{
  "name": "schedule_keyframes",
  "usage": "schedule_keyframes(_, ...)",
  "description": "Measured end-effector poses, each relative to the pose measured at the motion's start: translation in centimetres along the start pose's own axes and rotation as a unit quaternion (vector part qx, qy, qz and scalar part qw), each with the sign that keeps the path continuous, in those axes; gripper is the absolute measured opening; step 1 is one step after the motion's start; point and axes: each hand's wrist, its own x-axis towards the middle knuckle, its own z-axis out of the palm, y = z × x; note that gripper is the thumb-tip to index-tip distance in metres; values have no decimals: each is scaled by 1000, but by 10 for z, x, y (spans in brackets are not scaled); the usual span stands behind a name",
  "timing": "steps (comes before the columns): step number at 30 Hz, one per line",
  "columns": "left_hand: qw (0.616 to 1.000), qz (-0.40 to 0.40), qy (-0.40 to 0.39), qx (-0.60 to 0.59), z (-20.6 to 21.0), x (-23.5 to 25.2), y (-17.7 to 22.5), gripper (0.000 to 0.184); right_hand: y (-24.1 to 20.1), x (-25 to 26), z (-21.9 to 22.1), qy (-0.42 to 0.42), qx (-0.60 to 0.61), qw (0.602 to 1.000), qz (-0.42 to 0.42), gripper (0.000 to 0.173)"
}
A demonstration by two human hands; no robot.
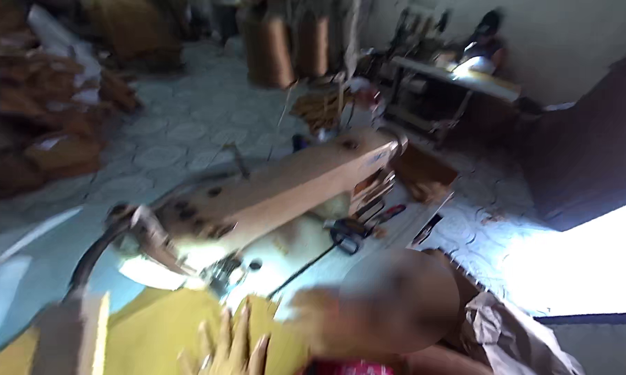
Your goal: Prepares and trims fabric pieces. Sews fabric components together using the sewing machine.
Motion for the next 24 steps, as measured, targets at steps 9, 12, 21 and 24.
schedule_keyframes(9,995,-57,81,20,1,-9,-28,78,87,-3,-74,-17,-82,980,183,24)
schedule_keyframes(12,997,30,68,-14,8,-9,-15,71,87,3,-61,-28,-64,988,141,24)
schedule_keyframes(21,993,-99,59,41,11,-19,-1,79,96,24,-86,-170,-96,947,255,35)
schedule_keyframes(24,992,-111,49,42,11,-19,1,77,107,28,-83,-181,-110,946,248,40)
